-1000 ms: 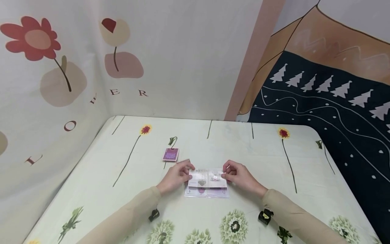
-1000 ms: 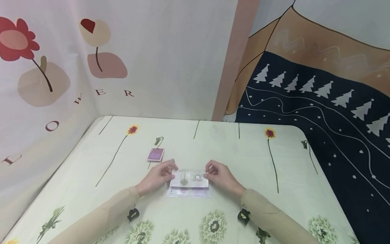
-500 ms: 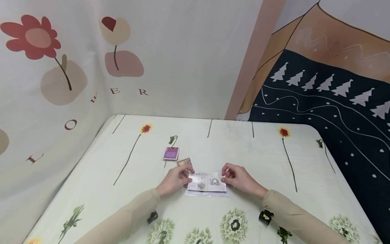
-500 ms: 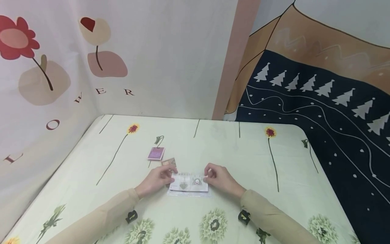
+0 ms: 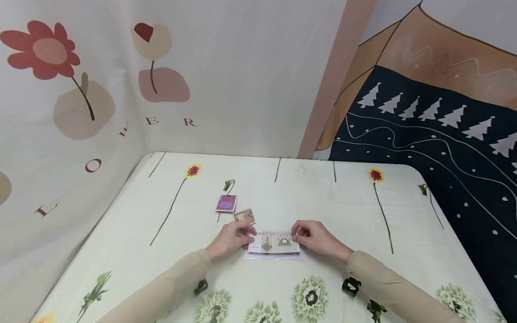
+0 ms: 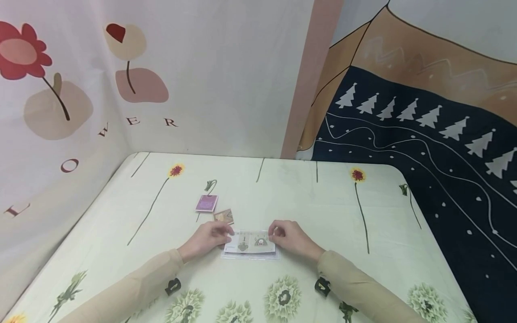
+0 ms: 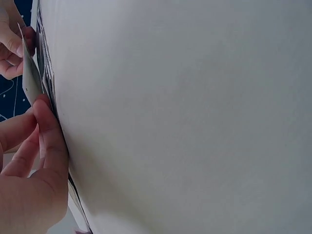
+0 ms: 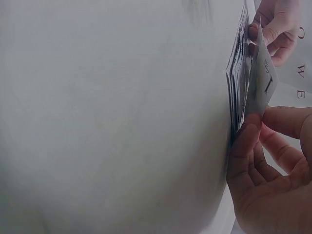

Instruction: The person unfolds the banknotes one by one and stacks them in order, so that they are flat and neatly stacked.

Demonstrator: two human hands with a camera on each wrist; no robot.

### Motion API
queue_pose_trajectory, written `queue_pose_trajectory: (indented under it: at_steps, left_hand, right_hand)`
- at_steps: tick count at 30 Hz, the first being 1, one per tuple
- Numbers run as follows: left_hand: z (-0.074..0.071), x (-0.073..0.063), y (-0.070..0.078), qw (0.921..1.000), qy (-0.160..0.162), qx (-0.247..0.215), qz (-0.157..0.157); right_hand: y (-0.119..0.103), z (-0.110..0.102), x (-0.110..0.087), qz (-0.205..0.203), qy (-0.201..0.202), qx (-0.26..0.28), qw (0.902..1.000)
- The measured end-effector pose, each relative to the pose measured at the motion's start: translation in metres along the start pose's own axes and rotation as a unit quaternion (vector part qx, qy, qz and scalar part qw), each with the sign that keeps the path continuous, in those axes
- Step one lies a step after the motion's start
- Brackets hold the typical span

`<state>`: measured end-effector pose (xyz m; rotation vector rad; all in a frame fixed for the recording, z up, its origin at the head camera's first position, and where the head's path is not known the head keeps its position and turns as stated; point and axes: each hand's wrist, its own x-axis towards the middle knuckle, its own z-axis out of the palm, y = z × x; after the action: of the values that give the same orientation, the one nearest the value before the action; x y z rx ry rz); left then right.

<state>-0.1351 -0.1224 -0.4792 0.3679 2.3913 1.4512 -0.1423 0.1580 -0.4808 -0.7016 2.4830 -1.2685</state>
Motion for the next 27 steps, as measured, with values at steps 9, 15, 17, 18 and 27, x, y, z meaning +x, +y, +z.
queue_pose_trajectory:
  at_steps: [9, 15, 17, 18, 27]
  left_hand:
    - [-0.0003, 0.0026, -0.0012, 0.9998, 0.004, 0.021, -0.007]
    - [-0.0014, 0.005, -0.0027, 0.9995, 0.003, 0.028, -0.014]
    - [-0.0019, 0.0055, -0.0034, 0.9994, 0.005, 0.03, -0.014]
    - [-0.0022, 0.0054, -0.0035, 0.9994, 0.006, 0.031, -0.012]
    - [-0.0045, 0.0046, -0.0009, 0.9994, -0.025, 0.023, -0.004]
  right_hand:
    - [0.0011, 0.001, 0.0021, 0.003, -0.004, -0.017, 0.9998]
    - [0.0011, 0.0011, 0.0042, 0.008, -0.006, -0.021, 0.9997]
    - [0.0007, 0.0014, 0.0049, 0.01, -0.007, -0.022, 0.9997]
    - [0.0005, 0.0016, 0.0052, 0.011, -0.007, -0.022, 0.9997]
    - [-0.0001, 0.0034, 0.006, 0.031, 0.005, -0.007, 0.9995]
